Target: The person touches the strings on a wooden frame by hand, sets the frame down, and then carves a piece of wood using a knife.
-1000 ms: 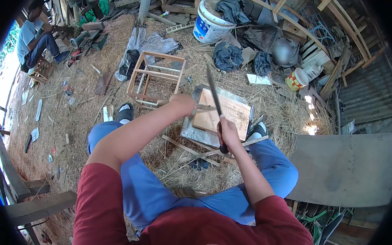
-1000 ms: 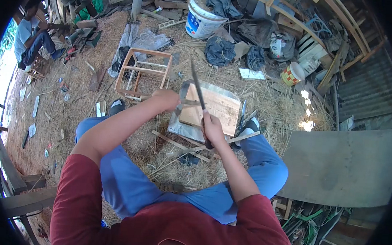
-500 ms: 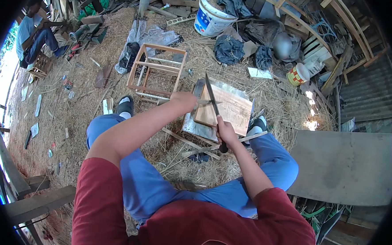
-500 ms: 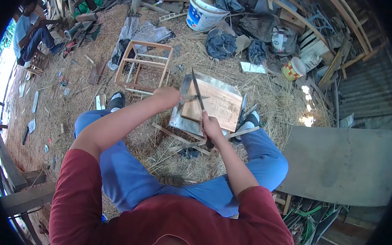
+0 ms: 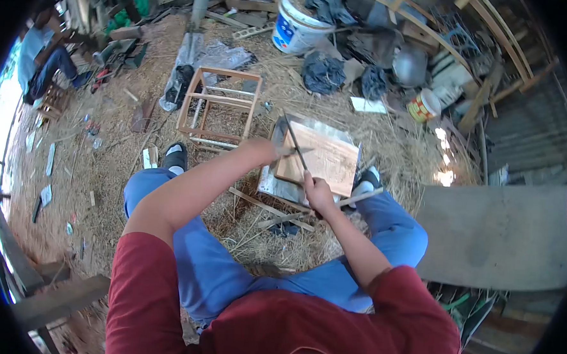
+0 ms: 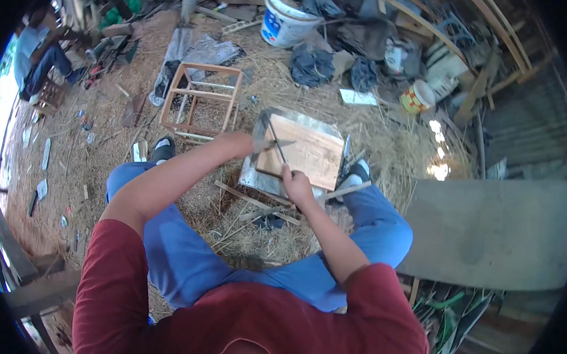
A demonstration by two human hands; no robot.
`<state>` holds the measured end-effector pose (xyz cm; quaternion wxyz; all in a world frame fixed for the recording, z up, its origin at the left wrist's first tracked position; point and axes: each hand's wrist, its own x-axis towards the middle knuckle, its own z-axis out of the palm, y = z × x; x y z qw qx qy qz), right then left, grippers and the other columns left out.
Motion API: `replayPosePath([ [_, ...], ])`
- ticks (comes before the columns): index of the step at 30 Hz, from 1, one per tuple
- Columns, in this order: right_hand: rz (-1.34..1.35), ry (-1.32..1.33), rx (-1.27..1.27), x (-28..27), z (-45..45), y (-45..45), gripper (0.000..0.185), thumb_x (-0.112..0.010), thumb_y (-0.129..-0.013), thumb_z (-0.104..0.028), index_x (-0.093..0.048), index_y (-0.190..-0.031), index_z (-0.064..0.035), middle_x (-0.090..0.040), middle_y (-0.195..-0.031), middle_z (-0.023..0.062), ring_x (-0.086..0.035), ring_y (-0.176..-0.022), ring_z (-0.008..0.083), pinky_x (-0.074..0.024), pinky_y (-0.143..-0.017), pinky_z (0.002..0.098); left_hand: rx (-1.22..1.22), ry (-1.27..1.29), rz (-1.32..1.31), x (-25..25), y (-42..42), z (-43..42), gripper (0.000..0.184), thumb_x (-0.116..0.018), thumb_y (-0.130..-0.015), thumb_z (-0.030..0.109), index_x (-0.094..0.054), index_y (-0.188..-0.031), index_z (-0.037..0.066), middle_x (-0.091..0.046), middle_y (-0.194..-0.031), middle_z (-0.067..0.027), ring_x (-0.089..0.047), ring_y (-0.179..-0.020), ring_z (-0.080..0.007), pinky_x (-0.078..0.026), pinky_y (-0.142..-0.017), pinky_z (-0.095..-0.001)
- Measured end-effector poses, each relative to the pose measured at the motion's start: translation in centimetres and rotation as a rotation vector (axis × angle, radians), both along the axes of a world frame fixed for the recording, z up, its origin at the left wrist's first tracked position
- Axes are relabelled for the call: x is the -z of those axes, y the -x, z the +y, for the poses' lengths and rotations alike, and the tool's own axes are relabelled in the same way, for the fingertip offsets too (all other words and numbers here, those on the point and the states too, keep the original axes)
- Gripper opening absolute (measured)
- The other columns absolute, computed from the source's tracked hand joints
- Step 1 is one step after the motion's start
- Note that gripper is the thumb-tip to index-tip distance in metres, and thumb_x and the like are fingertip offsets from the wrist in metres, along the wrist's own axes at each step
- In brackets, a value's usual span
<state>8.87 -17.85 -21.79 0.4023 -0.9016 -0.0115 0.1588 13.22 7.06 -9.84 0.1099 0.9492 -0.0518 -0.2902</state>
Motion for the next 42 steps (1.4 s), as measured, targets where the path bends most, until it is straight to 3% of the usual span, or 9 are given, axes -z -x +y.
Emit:
replayPosePath([
  [6,0.364,-0.216,0.058,-4.2,0.5,0.7,0.070,-0.040,-0.102,-0.064,-0.059,-0.072,-0.0040,-0.054,-0.056,0.0074,-0.054,-0.042,0.0183,-0.0447,-0.042,0.0366,-0.001,0.040,-0.098,3.4,0.8,1.1,0.036,-0.056,-0.100,0.033,-0.072,-0.106,0.002,-0.074,-0.107,-0.0202,-0.072,-0.099,-0.0379,-0.056,-0.089,-0.0490],
  [9,0.996,-0.721,0.153,-5.9,-0.2,-1.1,0.060,-0.039,-0.102,-0.066,-0.050,-0.078,-0.0118,-0.040,-0.054,-0.0031,-0.035,-0.038,0.0120,-0.0348,-0.038,0.0311,0.083,0.020,-0.144,4.4,1.7,1.9,0.034,-0.057,-0.100,0.033,-0.070,-0.106,0.002,-0.074,-0.102,-0.0193,-0.073,-0.097,-0.0377,-0.057,-0.085,-0.0490],
  [14,0.874,-0.669,0.149,-6.6,0.4,-1.2,0.060,-0.039,-0.104,-0.063,-0.051,-0.078,-0.0104,-0.043,-0.054,-0.0014,-0.037,-0.038,0.0123,-0.0351,-0.038,0.0306,0.112,-0.060,-0.164,2.8,1.4,1.4,0.036,-0.057,-0.100,0.033,-0.058,-0.119,0.003,-0.074,-0.100,-0.0196,-0.073,-0.094,-0.0379,-0.058,-0.080,-0.0507],
  [18,0.465,-0.549,0.162,-6.3,1.3,-0.7,0.057,-0.043,-0.106,-0.055,-0.053,-0.078,-0.0068,-0.045,-0.052,0.0004,-0.039,-0.035,0.0135,-0.0348,-0.035,0.0307,0.094,-0.034,-0.167,2.5,1.2,1.3,0.040,-0.051,-0.103,0.037,-0.045,-0.127,0.006,-0.073,-0.098,-0.0202,-0.072,-0.092,-0.0393,-0.057,-0.079,-0.0535],
  [21,0.225,-0.529,0.160,-6.0,1.3,-0.8,0.053,-0.044,-0.108,-0.050,-0.052,-0.077,-0.0066,-0.044,-0.051,0.0007,-0.039,-0.034,0.0130,-0.0342,-0.034,0.0293,0.113,0.007,-0.156,2.7,1.1,1.4,0.038,-0.044,-0.106,0.041,-0.050,-0.126,0.009,-0.073,-0.100,-0.0207,-0.071,-0.094,-0.0408,-0.056,-0.080,-0.0548],
  [24,0.196,-0.447,0.141,-6.2,1.0,-1.0,0.057,-0.046,-0.107,-0.050,-0.064,-0.095,0.0028,-0.051,-0.055,0.0029,-0.047,-0.037,0.0125,-0.0379,-0.036,0.0307,0.141,0.036,-0.153,2.3,0.8,1.4,0.037,-0.041,-0.106,0.041,-0.056,-0.123,0.011,-0.072,-0.104,-0.0197,-0.070,-0.098,-0.0412,-0.055,-0.084,-0.0557],
  [29,-0.029,-0.167,0.047,-4.3,0.8,-1.0,0.058,-0.049,-0.104,-0.049,-0.066,-0.088,0.0045,-0.062,-0.062,0.0159,-0.059,-0.047,0.0253,-0.0491,-0.054,0.0412,0.090,0.085,-0.114,2.0,0.5,1.3,0.040,-0.040,-0.107,0.041,-0.064,-0.119,0.011,-0.071,-0.111,-0.0180,-0.068,-0.105,-0.0406,-0.054,-0.090,-0.0548],
  [33,0.033,-0.106,0.059,-4.1,0.8,-0.7,0.059,-0.049,-0.103,-0.050,-0.067,-0.087,0.0045,-0.064,-0.065,0.0197,-0.063,-0.053,0.0303,-0.0512,-0.063,0.0442,0.036,0.088,-0.024,2.2,-0.5,1.0,0.046,-0.036,-0.108,0.041,-0.068,-0.119,0.011,-0.071,-0.117,-0.0182,-0.068,-0.109,-0.0380,-0.053,-0.094,-0.0523],
  [42,0.163,-0.203,0.079,-8.5,1.8,-1.7,0.058,-0.047,-0.106,-0.048,-0.060,-0.082,0.0026,-0.056,-0.058,0.0102,-0.056,-0.044,0.0194,-0.0451,-0.046,0.0360,-0.027,0.068,0.029,2.1,-1.1,1.3,0.050,-0.037,-0.108,0.041,-0.069,-0.120,0.005,-0.070,-0.122,-0.0188,-0.067,-0.112,-0.0388,-0.052,-0.098,-0.0512],
])
